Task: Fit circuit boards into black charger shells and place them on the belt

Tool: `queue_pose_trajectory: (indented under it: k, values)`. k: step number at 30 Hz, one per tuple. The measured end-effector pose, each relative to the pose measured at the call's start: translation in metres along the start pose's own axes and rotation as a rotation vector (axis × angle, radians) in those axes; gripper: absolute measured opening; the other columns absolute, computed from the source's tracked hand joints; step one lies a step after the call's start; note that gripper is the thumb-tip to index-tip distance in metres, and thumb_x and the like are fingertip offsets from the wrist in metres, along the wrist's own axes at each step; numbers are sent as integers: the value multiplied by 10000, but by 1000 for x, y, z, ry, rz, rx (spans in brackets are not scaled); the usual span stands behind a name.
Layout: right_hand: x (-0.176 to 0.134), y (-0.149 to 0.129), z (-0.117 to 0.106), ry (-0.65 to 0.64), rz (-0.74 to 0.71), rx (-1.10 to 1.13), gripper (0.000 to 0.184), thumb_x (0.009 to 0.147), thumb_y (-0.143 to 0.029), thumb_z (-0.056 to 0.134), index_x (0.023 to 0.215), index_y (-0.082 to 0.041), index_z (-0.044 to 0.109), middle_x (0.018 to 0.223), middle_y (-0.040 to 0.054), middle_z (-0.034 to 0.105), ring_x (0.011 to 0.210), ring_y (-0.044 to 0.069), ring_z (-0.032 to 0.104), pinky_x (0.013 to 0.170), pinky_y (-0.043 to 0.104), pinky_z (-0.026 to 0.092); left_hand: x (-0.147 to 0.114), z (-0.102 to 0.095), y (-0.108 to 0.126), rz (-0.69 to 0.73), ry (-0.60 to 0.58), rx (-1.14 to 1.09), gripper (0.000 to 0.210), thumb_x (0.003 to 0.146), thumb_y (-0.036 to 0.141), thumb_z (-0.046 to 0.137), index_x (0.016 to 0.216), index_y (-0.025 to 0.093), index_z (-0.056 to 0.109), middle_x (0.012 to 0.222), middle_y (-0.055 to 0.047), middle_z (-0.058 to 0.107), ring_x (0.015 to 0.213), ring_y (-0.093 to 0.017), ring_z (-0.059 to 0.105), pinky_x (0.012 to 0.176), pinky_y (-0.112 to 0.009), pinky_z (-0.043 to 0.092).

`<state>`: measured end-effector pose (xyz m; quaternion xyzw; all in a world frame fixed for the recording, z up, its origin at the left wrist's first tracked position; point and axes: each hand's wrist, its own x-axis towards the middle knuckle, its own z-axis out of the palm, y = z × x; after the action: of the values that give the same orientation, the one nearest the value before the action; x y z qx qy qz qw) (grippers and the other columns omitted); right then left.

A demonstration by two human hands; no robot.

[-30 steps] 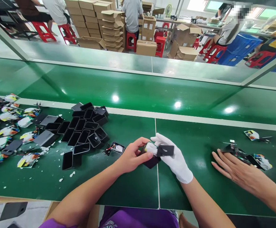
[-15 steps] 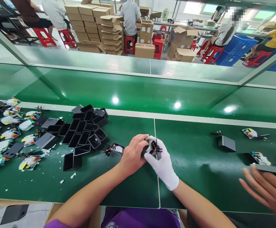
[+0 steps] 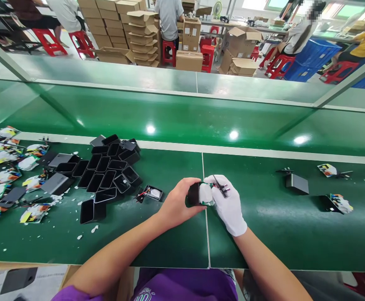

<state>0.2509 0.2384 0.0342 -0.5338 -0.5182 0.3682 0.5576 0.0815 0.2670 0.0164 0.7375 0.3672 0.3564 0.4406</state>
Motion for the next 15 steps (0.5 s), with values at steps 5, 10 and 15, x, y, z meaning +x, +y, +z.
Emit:
queue_pose_trajectory:
  k: [5,10,15]
  values:
    - [-2,-1,-6,-197,-63,34,578,675,-459,847,1162,-253,616,1098,73,655,973,260,663,850,400,567,0,-4,1,94,79,19,559,736,225,767,1231,267,512,1212,-74,624,1092,-241,648,795,-359,633]
    - [-7,-11,-11,-154,-195,-87,533,652,-469,881,1101,-262,680,1026,70,638,930,260,635,775,394,566,-2,-9,3,223,53,22,583,748,190,757,1264,279,502,1200,-76,632,1106,-237,634,831,-367,618]
    - [-13,-19,-15,-80,-319,-9,536,694,-498,855,1163,-309,678,1070,65,664,980,296,636,831,440,551,-3,-10,8,231,32,6,584,761,197,760,1272,278,489,1198,-79,629,1103,-232,638,816,-341,622]
